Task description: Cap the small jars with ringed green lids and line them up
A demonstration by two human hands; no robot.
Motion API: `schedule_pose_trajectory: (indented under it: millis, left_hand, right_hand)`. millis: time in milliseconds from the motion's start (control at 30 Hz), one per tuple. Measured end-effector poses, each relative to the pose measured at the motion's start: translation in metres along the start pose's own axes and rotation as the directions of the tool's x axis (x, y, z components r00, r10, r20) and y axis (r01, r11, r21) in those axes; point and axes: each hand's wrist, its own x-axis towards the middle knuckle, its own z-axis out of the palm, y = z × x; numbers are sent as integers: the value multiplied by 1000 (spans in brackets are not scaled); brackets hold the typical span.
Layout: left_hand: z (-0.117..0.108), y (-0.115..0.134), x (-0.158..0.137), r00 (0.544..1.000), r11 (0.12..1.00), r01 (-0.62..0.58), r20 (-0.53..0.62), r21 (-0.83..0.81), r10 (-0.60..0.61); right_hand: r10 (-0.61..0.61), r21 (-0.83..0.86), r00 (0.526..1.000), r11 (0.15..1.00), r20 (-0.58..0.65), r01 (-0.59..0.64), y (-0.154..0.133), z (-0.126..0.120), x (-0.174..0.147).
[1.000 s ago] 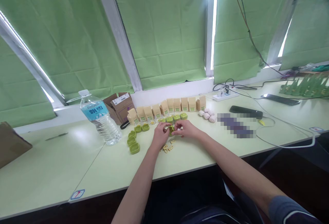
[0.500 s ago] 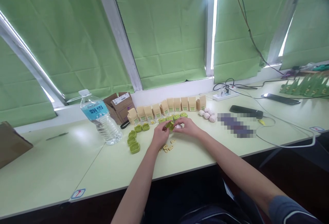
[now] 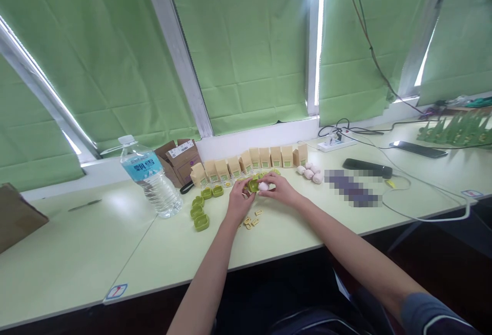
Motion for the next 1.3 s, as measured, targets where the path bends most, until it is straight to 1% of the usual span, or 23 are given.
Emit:
schedule_pose_trajectory:
  millis: [100, 200, 400, 533, 633, 833, 1033, 1300]
  left_hand:
    - [0, 2, 0, 999, 999, -17, -38, 38, 19]
    - [-1, 6, 0, 999, 998, -10, -48, 62, 13]
    - [-4, 15, -1, 999, 996, -13, -50, 84, 17]
    - [-4, 17, -1, 999, 997, 29, -25, 71, -27]
    - [-4, 17, -1, 998, 996, 58, -16, 67, -57]
    - [-3, 14, -1, 999, 996, 32, -31, 78, -30]
    - [-2, 10, 0, 999, 996, -29, -39, 86, 32]
    - [-3, 14, 0, 999, 996, -29, -25, 86, 31]
  right_hand:
    - [-26, -25, 998, 999, -51, 24, -2, -1, 1]
    - [-32, -36, 995, 999, -91, 29, -1, 0, 2]
    - [30, -29, 987, 999, -159, -35, -1, 0, 3]
    - [43, 5, 979, 999, -201, -43, -3, -2, 3]
    - [56, 47, 978, 998, -201, -47, -3, -1, 2]
    - [69, 137, 981, 990, -183, -44, -1, 2, 1]
    - [98, 48, 984, 995, -147, -92, -3, 0, 1]
    - [118, 41, 982, 993, -148, -113, -4, 0, 1]
